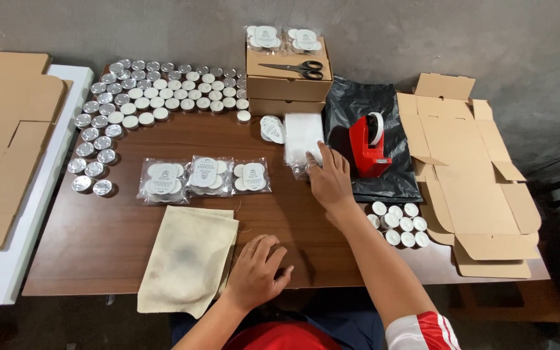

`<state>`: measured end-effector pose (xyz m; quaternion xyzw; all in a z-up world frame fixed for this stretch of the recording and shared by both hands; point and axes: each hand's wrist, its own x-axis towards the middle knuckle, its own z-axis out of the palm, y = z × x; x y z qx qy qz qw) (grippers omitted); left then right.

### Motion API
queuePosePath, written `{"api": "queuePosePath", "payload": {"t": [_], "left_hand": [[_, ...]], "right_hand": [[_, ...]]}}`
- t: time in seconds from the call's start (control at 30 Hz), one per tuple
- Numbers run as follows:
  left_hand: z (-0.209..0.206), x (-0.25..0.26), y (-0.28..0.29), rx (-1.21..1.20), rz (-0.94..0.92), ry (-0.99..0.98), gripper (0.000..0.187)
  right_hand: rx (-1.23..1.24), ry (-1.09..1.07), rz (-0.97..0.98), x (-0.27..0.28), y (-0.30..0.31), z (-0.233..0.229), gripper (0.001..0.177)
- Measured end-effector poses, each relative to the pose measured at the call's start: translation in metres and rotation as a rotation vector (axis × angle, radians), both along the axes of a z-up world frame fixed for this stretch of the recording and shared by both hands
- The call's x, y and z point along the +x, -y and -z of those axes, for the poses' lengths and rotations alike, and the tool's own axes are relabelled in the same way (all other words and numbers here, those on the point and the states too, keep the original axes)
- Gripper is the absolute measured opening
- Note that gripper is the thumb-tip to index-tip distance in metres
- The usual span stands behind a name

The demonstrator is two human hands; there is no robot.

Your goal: Packaging small white tealight candles into clear plastic bags, four per bag.

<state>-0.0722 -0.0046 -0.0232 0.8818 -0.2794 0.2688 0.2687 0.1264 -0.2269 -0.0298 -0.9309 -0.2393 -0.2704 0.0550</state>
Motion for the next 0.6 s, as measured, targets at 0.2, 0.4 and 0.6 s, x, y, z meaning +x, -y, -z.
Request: {"api": "queuePosePath", "payload": {"t": [0.2, 0.4, 0.6], "left_hand": [[-0.001, 0.0, -0.001, -0.001, 0.008, -0.012, 0.029], [-0.004, 0.0, 0.0, 0.002, 0.011, -0.037, 0.028], [0.001, 0.002, -0.001, -0.074, -0.013, -0.051, 0.036]], "right_hand": [[-0.044, 0.226, 0.063, 0.017, -0.005, -0.002, 0.026], [-0.023, 0.269, 0.092, -0.007, -0.006, -0.025, 0.018], [0.282, -0.171, -0.134, -0.099, 0.014, -0.057, 0.014]]}}
